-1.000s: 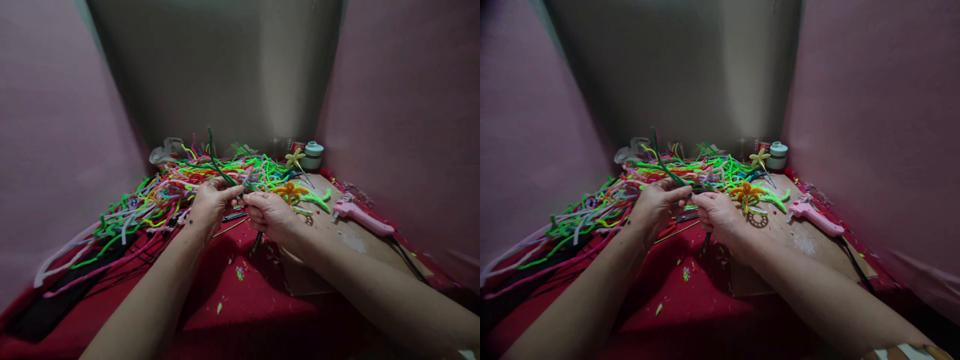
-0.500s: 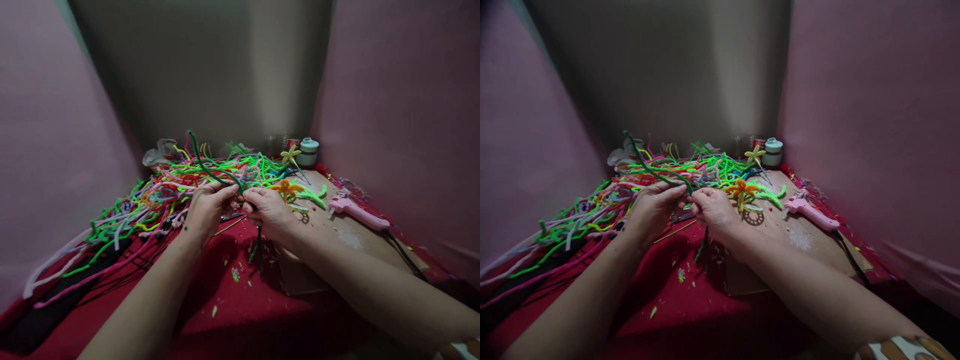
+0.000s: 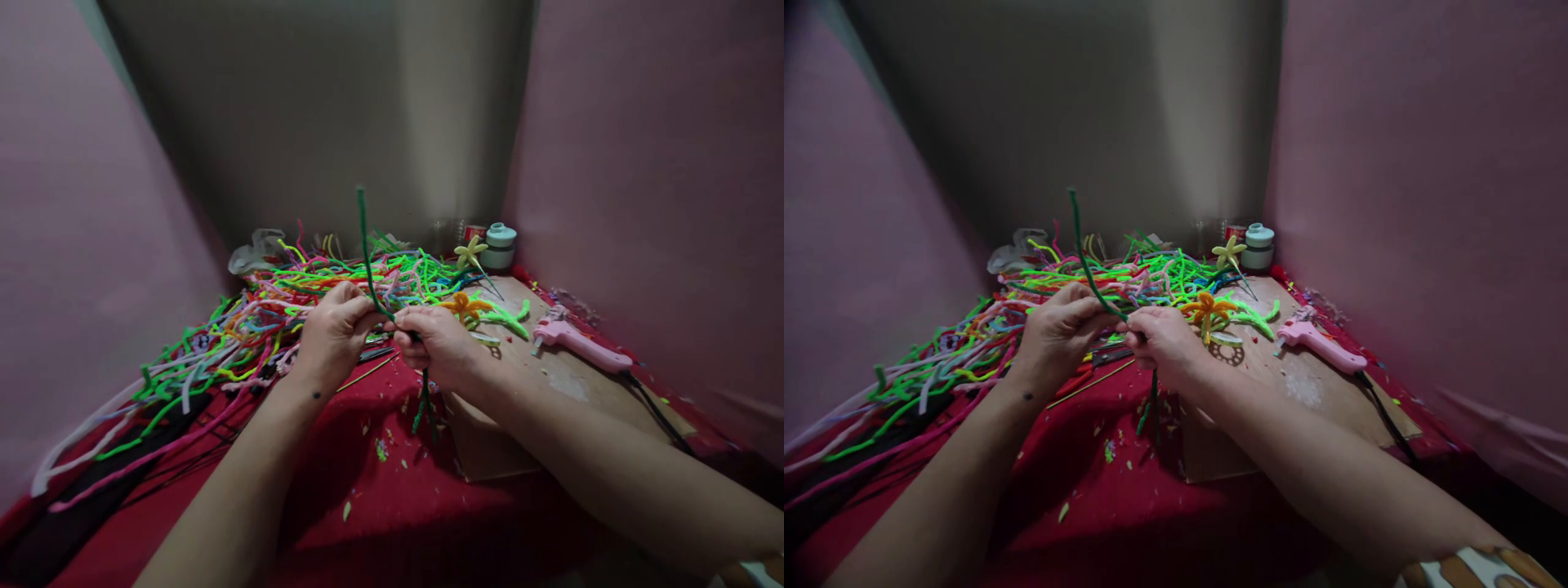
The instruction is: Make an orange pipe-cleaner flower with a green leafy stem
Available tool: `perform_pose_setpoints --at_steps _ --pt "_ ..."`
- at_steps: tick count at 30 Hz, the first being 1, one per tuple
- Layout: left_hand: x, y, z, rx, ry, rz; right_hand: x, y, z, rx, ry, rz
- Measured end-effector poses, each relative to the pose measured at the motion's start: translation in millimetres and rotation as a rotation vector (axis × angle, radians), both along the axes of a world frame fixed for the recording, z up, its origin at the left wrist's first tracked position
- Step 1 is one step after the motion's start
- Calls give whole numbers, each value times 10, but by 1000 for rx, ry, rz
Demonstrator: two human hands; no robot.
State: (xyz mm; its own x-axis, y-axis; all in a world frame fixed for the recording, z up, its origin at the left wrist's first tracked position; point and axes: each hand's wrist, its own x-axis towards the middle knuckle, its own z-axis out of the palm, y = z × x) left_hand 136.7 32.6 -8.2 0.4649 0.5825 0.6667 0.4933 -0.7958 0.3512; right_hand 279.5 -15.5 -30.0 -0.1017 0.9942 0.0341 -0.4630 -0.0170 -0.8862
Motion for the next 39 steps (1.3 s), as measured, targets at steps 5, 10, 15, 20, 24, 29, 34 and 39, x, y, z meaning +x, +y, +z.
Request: perform_pose_setpoints --at_steps 5,10,15,20,24,29,34,39 --pt "-83 -17 82 113 182 14 -2 -12 14 9 -53 2" --pt "-126 -67 125 -125 179 -74 14 -7 24 28 -177 -13" --pt "-130 -74 135 -319 77 -202 32 -28 66 25 -338 -33" --pt "-128 -38 97 -407 36 -248 37 -29 56 67 -460 -59" --pt "-94 -67 102 -436 -1 -257 43 -15 25 117 -508 -132" --pt "-65 -93 124 -501 -98 -232 34 -51 40 211 -569 -198" --pt "-76 -101 151 -565 -118 -223 17 -78 55 338 -639 -242" --pt "-69 -134 184 -544 -72 -209 11 -90 46 373 -724 -322"
